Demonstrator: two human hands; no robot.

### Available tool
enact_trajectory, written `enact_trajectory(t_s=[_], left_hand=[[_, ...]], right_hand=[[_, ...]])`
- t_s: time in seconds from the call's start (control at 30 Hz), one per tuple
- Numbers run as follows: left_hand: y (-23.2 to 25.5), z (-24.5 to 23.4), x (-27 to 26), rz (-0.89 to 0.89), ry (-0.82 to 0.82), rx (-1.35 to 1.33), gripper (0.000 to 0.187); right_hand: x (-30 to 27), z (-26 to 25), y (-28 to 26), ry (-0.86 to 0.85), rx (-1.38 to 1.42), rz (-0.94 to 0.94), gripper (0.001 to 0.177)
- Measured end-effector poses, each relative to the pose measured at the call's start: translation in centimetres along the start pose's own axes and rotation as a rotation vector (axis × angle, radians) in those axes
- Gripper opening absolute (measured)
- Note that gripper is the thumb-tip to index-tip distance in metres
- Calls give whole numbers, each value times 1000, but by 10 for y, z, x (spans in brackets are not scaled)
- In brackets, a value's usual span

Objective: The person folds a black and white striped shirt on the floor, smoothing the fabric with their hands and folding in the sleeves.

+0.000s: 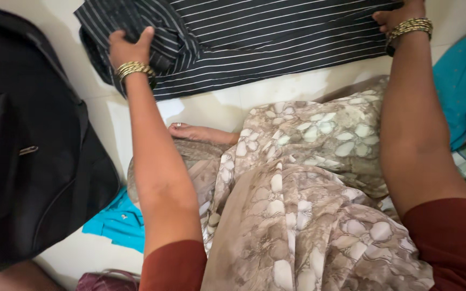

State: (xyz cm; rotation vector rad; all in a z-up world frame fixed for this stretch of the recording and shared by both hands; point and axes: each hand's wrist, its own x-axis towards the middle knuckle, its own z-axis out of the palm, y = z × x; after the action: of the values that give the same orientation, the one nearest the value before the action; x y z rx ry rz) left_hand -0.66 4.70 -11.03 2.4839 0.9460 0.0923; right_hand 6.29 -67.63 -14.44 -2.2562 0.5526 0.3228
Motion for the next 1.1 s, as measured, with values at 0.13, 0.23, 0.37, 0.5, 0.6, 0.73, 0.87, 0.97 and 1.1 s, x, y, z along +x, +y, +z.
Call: enact_trajectory(t_s=[0.13, 0.23, 0.37, 0.5, 0.6, 0.73, 0.87, 0.97, 1.1], left_hand=[[39, -17, -17, -86, -217, 81, 51], [50, -17, -26, 1, -184, 135, 34], [40, -3, -18, 5, -295, 172, 15], [17, 8, 6, 193, -86, 105, 11], [9, 2, 13, 170, 122, -9, 9], [26, 2, 7, 360, 355, 150, 21], [57, 19, -18, 555, -3, 431, 11], [69, 19, -39, 805, -46, 362, 40], [78, 6, -37, 793, 63, 293, 17]], right_hand=[[19, 3, 19, -31, 24, -69, 25], [26, 0, 26, -56, 2, -25, 22], [22, -6, 19, -34, 210, -50, 29], [17, -15, 6, -15, -9, 64, 14], [14, -15, 1, -14, -27, 95, 13], [11, -10, -8, 7, -39, 84, 13], [9, -9, -9, 26, -133, 75, 10], [13, -11, -7, -25, -122, 84, 9], [5, -10, -15, -32, -123, 97, 11]])
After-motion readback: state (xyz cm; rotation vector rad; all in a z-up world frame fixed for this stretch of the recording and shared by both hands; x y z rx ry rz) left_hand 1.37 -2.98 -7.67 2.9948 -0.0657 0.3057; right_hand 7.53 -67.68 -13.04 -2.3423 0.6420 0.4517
